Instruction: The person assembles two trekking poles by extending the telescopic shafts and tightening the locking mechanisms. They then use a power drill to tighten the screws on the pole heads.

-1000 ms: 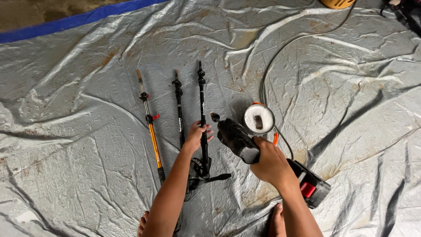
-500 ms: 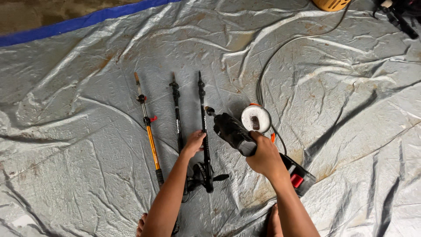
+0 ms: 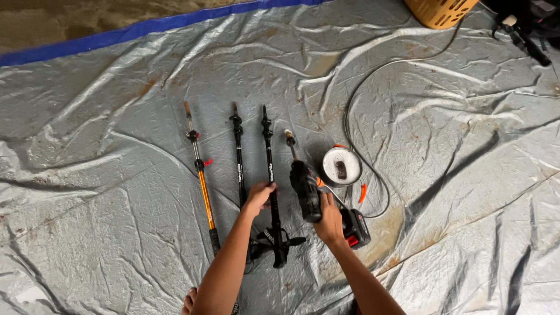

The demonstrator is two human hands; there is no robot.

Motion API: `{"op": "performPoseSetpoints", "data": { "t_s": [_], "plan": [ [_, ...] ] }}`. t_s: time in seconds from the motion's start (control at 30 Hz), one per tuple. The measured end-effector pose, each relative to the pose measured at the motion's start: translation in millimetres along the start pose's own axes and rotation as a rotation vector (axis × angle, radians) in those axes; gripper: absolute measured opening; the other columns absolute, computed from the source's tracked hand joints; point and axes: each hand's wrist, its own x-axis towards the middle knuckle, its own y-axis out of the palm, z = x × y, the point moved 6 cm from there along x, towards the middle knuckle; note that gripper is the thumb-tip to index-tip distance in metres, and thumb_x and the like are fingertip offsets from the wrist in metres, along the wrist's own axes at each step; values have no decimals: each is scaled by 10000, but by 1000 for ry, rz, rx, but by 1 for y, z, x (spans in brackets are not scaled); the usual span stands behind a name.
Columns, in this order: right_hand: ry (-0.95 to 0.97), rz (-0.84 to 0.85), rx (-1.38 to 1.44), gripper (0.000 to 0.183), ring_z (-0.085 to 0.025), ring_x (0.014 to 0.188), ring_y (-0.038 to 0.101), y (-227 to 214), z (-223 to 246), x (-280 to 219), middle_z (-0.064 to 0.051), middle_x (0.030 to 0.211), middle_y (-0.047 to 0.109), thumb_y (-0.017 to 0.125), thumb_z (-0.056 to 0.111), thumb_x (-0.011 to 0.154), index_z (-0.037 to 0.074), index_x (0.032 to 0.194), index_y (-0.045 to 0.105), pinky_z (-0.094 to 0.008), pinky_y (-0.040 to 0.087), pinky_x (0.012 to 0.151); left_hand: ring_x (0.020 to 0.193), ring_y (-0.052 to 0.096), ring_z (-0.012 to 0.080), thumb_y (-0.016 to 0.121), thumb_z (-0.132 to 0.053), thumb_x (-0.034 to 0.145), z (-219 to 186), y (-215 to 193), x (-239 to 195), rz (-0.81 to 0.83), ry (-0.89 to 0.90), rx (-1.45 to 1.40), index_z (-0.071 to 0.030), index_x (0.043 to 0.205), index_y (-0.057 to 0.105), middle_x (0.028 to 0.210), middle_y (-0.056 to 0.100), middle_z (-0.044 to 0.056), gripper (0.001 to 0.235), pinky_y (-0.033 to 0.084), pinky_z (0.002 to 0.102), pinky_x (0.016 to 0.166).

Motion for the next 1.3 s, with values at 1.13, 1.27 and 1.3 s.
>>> {"op": "performPoseSetpoints", "data": {
  "t_s": [1.13,1.27,1.3],
  "plan": [
    [226,-120,173,540,-621,1189,692,-96,57,1,-379,1258,732,494,273,1147,185,1678,530,-727,556,1009,1187,747,347,798,-494,985,-64,76,-60,-29,650,950,-336,1449,752,1263,755,49,493,644,453,992],
    [277,-294,83,530,-560,1116,753,-117,-43,12,-306,1192,772,567,226,1103,224,1633,596,-646,620,934,1372,648,423,786,-272,994,-72,81,-96,8,648,875,-265,1567,556,1452,646,134,617,596,555,1101],
    [316,-329,55,500,-519,1118,768,-113,-81,14,-269,1198,784,587,273,1103,255,1600,636,-617,632,929,1370,632,460,809,-250,973,-73,83,-100,-22,698,884,-244,1551,521,1455,619,155,645,587,578,1110]
  ]
}}
